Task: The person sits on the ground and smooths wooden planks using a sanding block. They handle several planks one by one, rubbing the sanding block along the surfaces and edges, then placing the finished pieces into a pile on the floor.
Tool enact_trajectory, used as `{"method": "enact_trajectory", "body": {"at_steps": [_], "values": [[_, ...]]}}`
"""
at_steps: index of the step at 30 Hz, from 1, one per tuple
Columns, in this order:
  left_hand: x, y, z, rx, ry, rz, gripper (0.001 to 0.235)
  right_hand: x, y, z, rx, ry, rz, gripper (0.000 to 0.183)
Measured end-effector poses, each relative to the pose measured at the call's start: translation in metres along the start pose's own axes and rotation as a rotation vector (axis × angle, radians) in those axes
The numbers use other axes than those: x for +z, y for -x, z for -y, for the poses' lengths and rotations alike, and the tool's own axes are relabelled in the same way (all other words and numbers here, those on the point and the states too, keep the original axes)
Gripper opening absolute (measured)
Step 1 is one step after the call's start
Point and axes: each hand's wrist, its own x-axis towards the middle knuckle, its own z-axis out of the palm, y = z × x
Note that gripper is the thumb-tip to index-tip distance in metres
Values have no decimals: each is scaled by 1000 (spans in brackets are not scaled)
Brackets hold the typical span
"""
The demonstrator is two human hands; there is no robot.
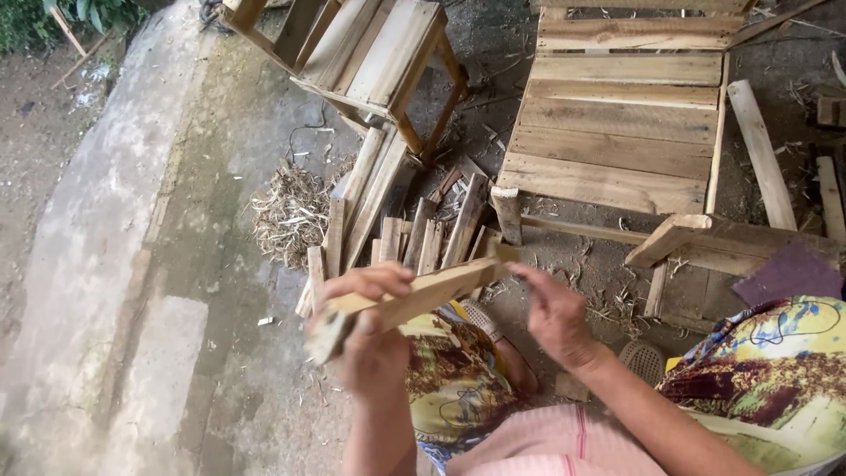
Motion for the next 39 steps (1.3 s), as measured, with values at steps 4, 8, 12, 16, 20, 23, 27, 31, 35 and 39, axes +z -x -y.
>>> {"method": "enact_trajectory", "body": {"at_steps": [4, 8, 12, 16, 20, 23, 27, 31, 35, 39], "values": [[5, -4, -5, -65, 65, -42, 17, 25, 23, -33, -142, 72, 1, 51], [-5, -13, -29, 6, 8, -22, 17, 30, 66, -111, 446, 154, 139, 32], [-14, -20, -43, 83, -57, -58, 18, 27, 87, -152, 1014, 136, 126, 15], [-17, -22, -34, 14, 8, -30, 18, 13, 46, -87, 589, 18, -20, 24], [-4, -17, -20, -51, 2, 27, 17, 21, 26, -47, 27, 136, 6, 40], [-1, -21, -25, -85, 30, 38, 17, 21, 29, -68, 137, 124, 170, 33], [-4, -34, -44, -56, -55, -26, 21, 12, 63, -117, 525, 314, 403, 28], [-10, -53, -49, -34, -103, 6, 21, -12, 30, -61, 602, 222, 507, 36], [-5, -83, -37, 50, -112, -34, 9, -40, 27, -40, 550, 169, 552, 31], [5, -132, 2, 66, -417, -243, 11, -85, 12, -19, 644, 177, 529, 35]]}}
